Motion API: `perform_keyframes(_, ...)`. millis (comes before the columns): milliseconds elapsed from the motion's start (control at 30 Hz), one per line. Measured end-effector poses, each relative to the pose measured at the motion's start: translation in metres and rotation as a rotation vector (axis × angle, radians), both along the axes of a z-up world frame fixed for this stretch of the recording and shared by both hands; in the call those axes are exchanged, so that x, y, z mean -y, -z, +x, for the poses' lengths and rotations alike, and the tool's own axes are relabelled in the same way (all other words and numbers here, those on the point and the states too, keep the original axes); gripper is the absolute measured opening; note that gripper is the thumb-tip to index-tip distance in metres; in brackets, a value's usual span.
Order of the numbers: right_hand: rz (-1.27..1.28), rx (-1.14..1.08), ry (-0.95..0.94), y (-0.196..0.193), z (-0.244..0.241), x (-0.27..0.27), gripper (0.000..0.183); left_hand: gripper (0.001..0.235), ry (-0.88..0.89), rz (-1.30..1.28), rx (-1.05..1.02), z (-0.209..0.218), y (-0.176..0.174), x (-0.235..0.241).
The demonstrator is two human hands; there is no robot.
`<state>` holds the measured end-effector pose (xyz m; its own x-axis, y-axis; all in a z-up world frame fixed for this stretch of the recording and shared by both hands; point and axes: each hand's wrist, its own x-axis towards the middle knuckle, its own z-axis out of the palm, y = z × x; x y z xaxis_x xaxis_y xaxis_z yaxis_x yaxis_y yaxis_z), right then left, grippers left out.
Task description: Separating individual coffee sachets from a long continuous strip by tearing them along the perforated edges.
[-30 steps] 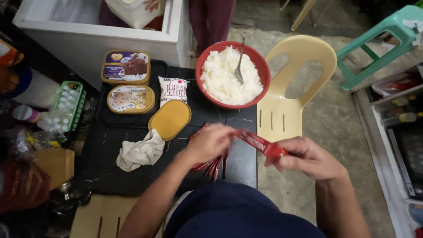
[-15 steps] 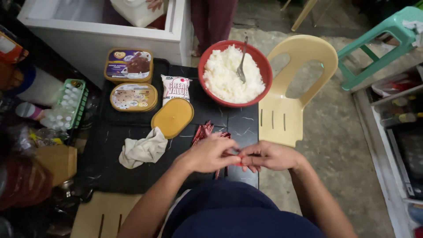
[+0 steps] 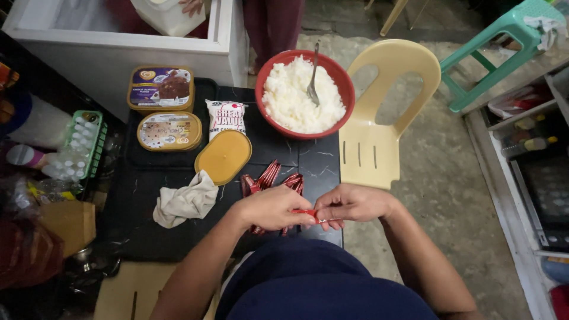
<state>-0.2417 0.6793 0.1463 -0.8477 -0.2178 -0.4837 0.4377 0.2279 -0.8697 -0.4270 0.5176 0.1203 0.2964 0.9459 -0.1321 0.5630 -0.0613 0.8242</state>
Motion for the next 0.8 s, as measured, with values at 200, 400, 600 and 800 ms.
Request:
perform_keyframes(200, -0.064, -0.058, 0.020, 0.018, 0.006, 0.000, 0.026, 0.029, 0.069, -0.102, 0.312, -0.001, 0.008, 0.000)
perform_keyframes(400, -0.144, -0.194, 0.154, 0.033, 0.010, 0.000, 0.025, 0.025, 0.036, -0.058, 0.507, -0.005, 0.020, 0.000)
perform_keyframes(600, -0.167, -0.218, 0.239, 0.043, 0.013, 0.001, 0.023, 0.026, 0.002, -0.038, 0.589, -0.006, 0.032, -0.003)
perform_keyframes(800, -0.179, -0.248, 0.329, 0.053, 0.015, 0.005, 0.022, 0.025, -0.040, -0.016, 0.616, -0.006, 0.033, -0.003)
